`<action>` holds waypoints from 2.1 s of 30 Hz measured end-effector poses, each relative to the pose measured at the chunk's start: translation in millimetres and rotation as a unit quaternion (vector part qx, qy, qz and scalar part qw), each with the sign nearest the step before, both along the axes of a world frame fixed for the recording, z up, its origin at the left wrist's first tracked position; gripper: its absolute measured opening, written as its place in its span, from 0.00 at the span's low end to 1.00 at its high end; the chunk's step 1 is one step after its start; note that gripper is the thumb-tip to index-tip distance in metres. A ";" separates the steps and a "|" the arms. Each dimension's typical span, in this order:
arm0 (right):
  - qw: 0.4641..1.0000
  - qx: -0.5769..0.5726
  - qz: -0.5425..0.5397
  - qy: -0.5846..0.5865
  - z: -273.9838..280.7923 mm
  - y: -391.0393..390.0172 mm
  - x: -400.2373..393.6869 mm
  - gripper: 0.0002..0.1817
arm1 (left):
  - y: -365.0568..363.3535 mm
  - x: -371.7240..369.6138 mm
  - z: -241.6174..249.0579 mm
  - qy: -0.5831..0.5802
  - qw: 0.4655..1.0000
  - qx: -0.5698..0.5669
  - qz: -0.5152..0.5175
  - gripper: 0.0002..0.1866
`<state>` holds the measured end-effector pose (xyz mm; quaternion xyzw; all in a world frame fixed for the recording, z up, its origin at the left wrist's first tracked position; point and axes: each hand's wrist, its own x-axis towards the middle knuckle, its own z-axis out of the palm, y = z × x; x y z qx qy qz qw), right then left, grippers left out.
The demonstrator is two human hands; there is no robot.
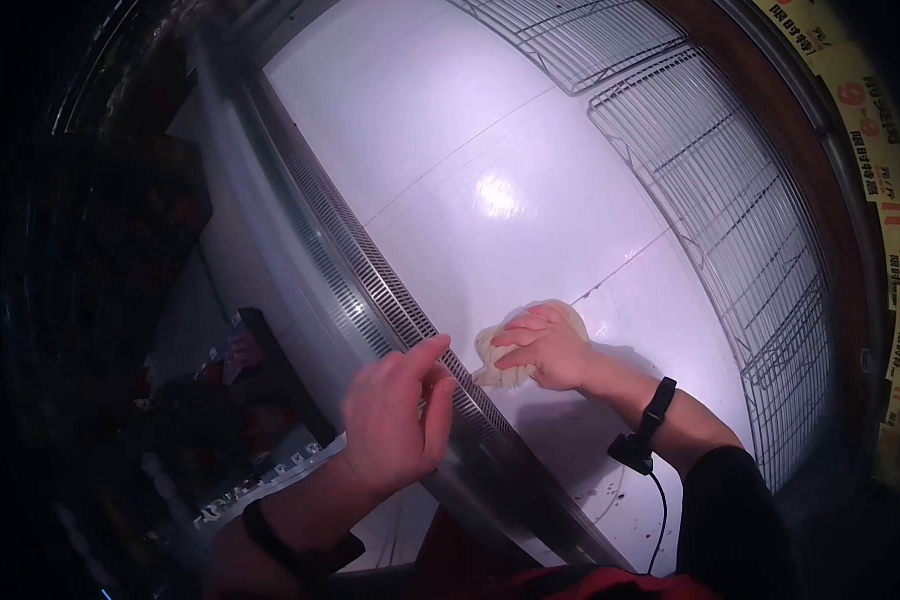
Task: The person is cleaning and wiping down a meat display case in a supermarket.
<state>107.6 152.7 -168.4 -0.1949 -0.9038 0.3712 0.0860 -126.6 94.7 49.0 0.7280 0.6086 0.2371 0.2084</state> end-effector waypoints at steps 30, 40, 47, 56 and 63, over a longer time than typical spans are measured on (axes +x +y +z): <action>0.292 -0.096 -0.901 -0.306 -24.8 -254.3 405.2 0.40 | -75.3 61.0 -10.0 -0.081 0.994 -0.073 0.022 0.17; 0.402 -0.130 -0.878 -0.227 -1.7 -124.0 292.6 0.38 | -70.7 60.1 -4.9 -0.024 0.998 -0.061 -0.018 0.17; 0.633 -0.027 -0.721 -0.280 6.6 -159.1 265.8 0.36 | -73.9 61.4 -11.8 -0.055 0.997 -0.047 -0.010 0.17; 0.565 -0.059 -0.815 -0.118 0.6 -124.9 280.5 0.36 | -73.8 58.5 -10.6 -0.021 0.999 -0.038 -0.030 0.17; 0.746 -0.028 -0.600 -0.289 29.9 -115.9 249.8 0.33 | -73.3 65.0 -7.5 -0.054 0.997 -0.048 -0.017 0.17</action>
